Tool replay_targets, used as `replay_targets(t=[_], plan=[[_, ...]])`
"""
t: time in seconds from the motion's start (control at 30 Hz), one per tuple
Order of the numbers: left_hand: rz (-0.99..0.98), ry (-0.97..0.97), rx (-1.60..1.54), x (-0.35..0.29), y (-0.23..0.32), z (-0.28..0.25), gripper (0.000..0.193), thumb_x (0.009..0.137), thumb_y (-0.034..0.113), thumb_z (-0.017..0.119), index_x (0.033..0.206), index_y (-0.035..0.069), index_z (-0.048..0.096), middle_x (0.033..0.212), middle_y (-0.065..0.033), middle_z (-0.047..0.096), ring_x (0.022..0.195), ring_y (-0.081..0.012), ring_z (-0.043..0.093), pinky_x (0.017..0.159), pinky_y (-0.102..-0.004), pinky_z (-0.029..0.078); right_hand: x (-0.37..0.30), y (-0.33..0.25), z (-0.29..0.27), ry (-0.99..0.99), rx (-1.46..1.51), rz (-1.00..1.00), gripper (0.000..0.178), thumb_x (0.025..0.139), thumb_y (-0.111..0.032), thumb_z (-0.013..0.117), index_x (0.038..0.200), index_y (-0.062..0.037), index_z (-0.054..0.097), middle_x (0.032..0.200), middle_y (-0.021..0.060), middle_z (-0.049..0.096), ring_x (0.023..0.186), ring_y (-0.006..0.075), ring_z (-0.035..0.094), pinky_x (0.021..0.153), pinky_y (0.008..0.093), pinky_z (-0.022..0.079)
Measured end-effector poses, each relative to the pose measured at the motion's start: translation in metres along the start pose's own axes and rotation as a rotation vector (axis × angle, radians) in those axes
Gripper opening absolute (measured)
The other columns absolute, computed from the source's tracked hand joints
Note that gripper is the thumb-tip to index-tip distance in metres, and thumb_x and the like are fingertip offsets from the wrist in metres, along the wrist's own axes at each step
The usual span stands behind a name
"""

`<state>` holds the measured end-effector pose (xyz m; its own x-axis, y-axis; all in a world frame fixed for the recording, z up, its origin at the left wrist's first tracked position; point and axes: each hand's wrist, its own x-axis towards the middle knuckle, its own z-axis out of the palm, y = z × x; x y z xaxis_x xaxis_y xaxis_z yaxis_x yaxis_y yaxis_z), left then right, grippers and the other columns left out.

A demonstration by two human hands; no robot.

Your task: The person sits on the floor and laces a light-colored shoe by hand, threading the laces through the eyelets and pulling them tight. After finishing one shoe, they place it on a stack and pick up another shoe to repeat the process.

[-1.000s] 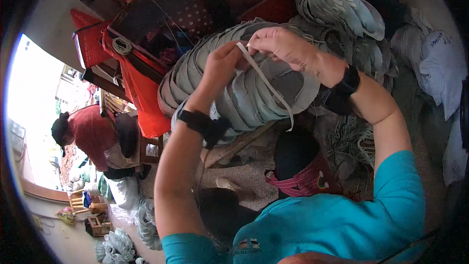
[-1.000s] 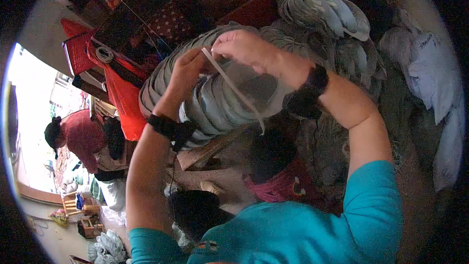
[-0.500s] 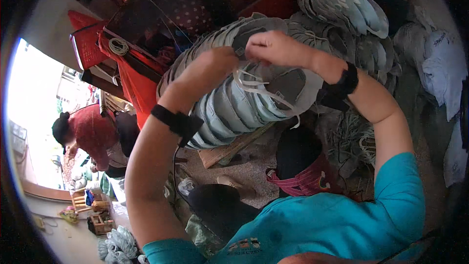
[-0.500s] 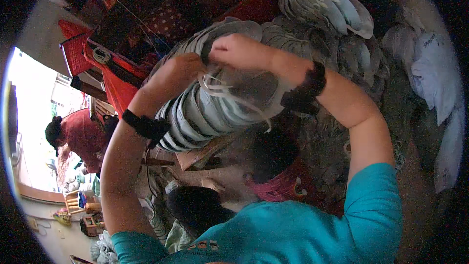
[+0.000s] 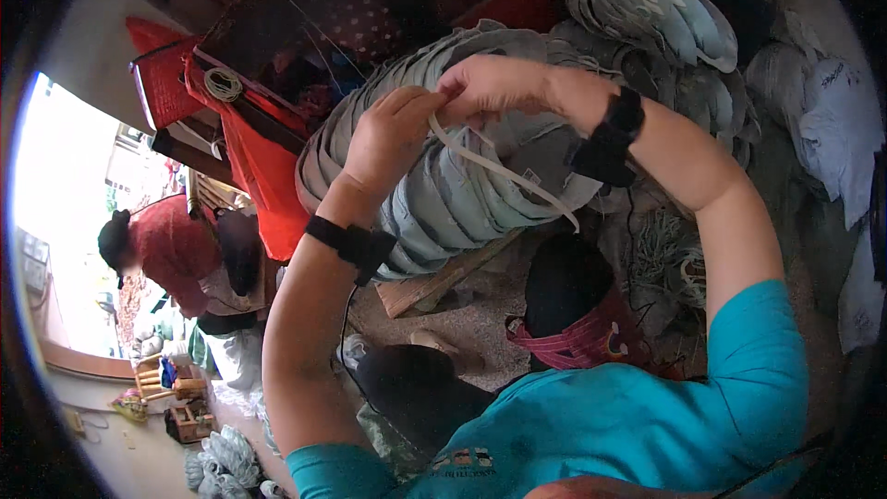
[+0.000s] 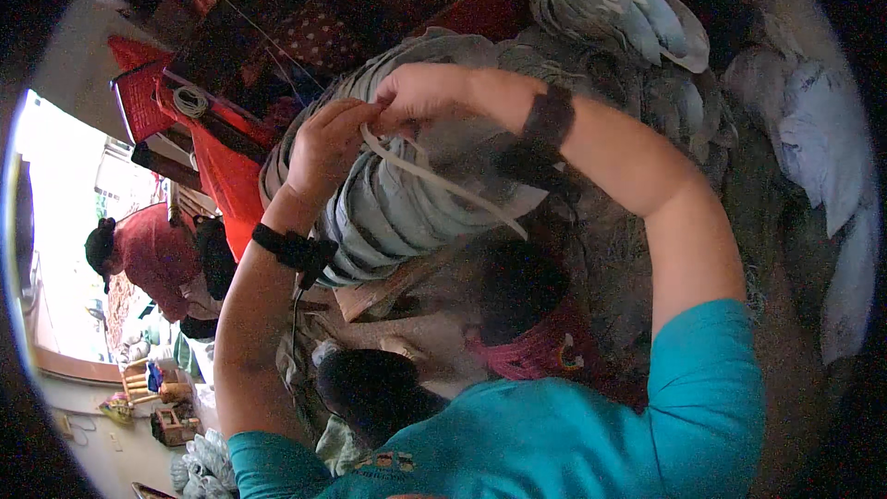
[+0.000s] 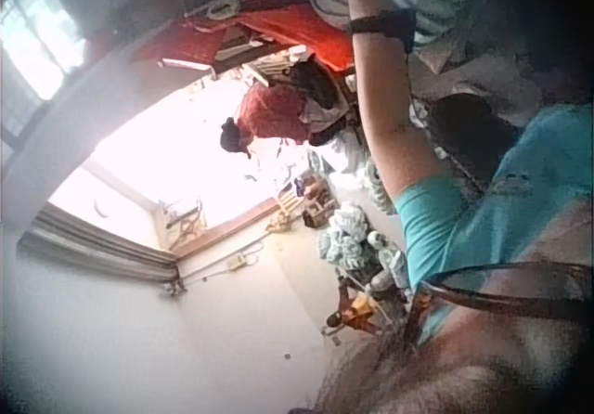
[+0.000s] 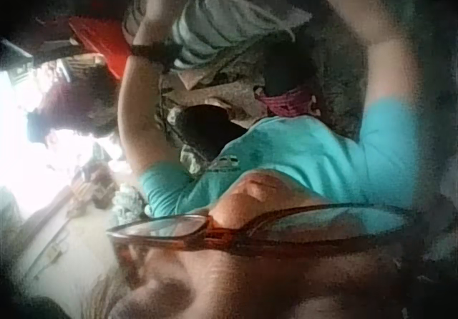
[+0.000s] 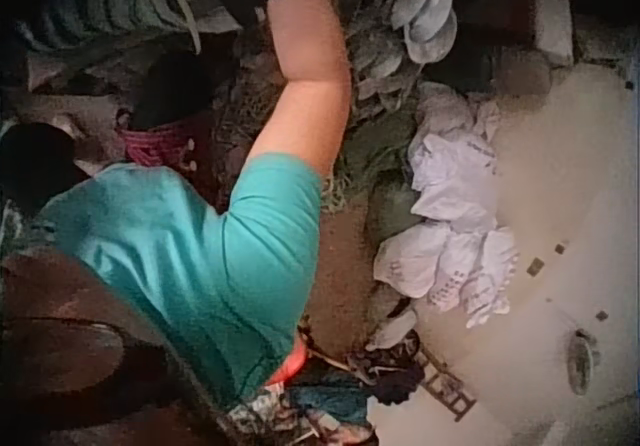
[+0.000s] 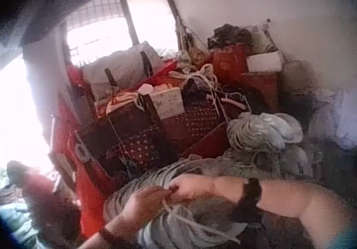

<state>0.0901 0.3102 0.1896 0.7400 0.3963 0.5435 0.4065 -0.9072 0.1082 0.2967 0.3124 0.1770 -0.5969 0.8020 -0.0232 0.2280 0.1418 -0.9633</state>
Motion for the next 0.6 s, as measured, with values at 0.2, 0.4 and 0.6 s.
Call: replay_targets(t=[0.2,0.4,0.6], plan=[[-0.286,0.04,-0.342,0.0,0.009,0.0,0.019,0.086,0.001,0.059,0.101,0.005,0.069,0.098,-0.011,0.067,0.093,-0.0278,0.065,0.081,-0.0337,0.051,-0.034,-0.01,-0.008,0.148,-0.182,-0.007,0.027,0.091,-0.033,0.064,0.084,-0.0078,0.064,0.07,-0.0053,0.053,0.06,0.0049,0.046,0.054,0.0211,0.038],[-0.825,0.189,-1.528,0.002,0.019,0.011,0.022,0.1,0.023,0.048,0.097,0.007,0.063,0.083,-0.0085,0.064,0.082,-0.021,0.061,0.07,-0.0325,0.049,-0.045,-0.001,0.003,0.263,-0.13,-0.091,0.028,0.093,-0.028,0.061,0.073,-0.0089,0.059,0.063,-0.007,0.045,0.057,0.0037,0.038,0.05,0.0222,0.031],[-1.051,0.378,-1.642,-0.033,-0.04,-0.032,0.028,0.102,0.029,0.044,0.079,0.015,0.052,0.06,0.003,0.041,0.052,-0.0114,0.039,0.05,-0.026,0.032,-0.068,0.021,0.002,0.193,0.36,-0.017,0.029,0.093,-0.02,0.058,0.067,-0.0082,0.054,0.06,-0.0052,0.043,0.049,0.0047,0.035,0.044,0.0243,0.03]])
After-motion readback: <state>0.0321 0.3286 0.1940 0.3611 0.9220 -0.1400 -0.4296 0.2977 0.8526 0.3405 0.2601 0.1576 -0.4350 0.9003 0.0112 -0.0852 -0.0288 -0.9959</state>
